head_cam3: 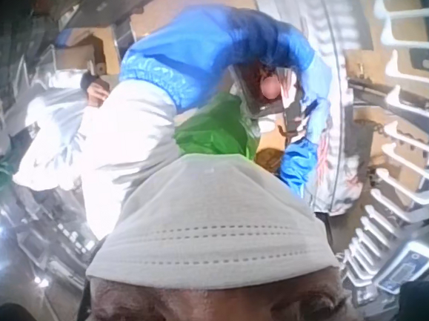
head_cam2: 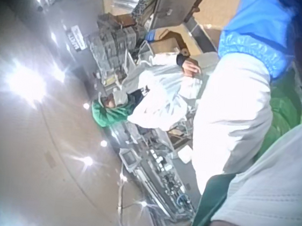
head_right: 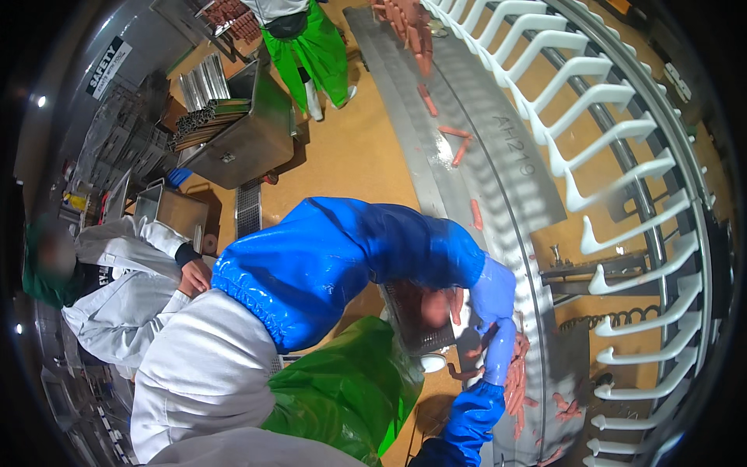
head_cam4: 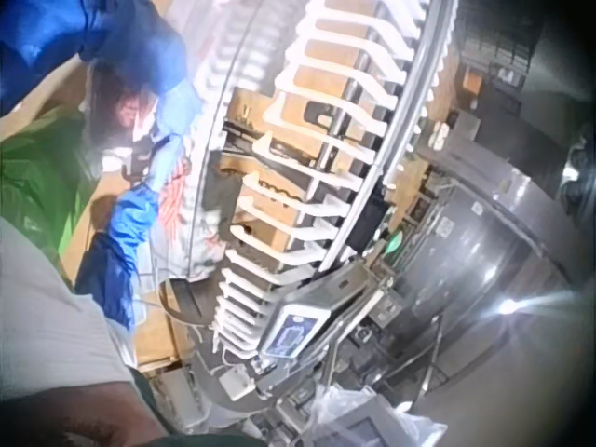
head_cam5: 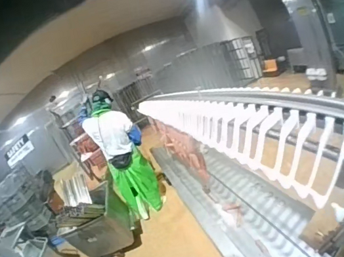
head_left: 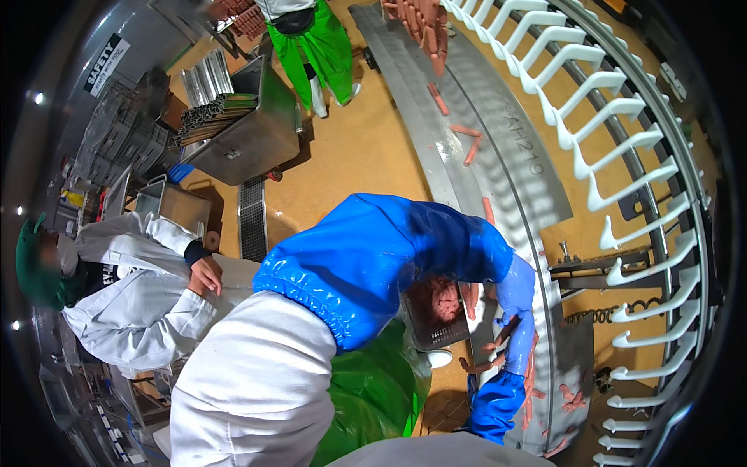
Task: The person handles long strands of raw sausage meat, linking them together by hand, and places them onto a conveyor belt with white hooks. The person also picks up loose pieces from the belt and places them into a nearby container.
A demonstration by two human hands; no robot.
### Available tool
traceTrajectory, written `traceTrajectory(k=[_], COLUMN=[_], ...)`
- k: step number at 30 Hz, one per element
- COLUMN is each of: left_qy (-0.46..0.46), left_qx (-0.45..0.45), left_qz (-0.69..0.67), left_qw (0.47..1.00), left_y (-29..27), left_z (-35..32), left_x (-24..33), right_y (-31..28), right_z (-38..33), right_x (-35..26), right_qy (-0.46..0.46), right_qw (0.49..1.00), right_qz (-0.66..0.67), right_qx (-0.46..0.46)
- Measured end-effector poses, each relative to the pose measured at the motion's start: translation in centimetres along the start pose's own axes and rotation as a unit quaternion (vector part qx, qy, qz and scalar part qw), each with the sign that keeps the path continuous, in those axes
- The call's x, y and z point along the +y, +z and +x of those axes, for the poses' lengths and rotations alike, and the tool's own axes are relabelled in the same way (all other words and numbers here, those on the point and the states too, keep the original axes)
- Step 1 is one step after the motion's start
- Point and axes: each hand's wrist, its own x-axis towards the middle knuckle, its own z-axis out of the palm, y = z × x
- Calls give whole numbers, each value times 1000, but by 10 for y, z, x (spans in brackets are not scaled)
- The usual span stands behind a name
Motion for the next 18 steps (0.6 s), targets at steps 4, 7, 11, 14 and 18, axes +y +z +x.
traceTrajectory(k=[4, 7, 11, 14, 18], left_qy=[11, 59, 102, 120, 132], left_qx=[-2, 30, 80, 118, 115], left_qz=[31, 53, 58, 59, 61], left_qw=[999, 996, 990, 984, 983], left_y=[5, 14, 18, 22, 27], left_z=[-6, -4, 2, 6, 8], left_x=[-3, -15, -25, -30, -39], right_y=[29, 44, 56, 60, 66], right_z=[-6, -36, -49, -47, -49], right_x=[0, -42, -55, -56, -54], right_qy=[-19, 83, 57, 79, 56], right_qw=[989, 949, 918, 904, 870], right_qz=[146, 301, 391, 416, 489], right_qx=[-28, -30, 15, 53, -5])
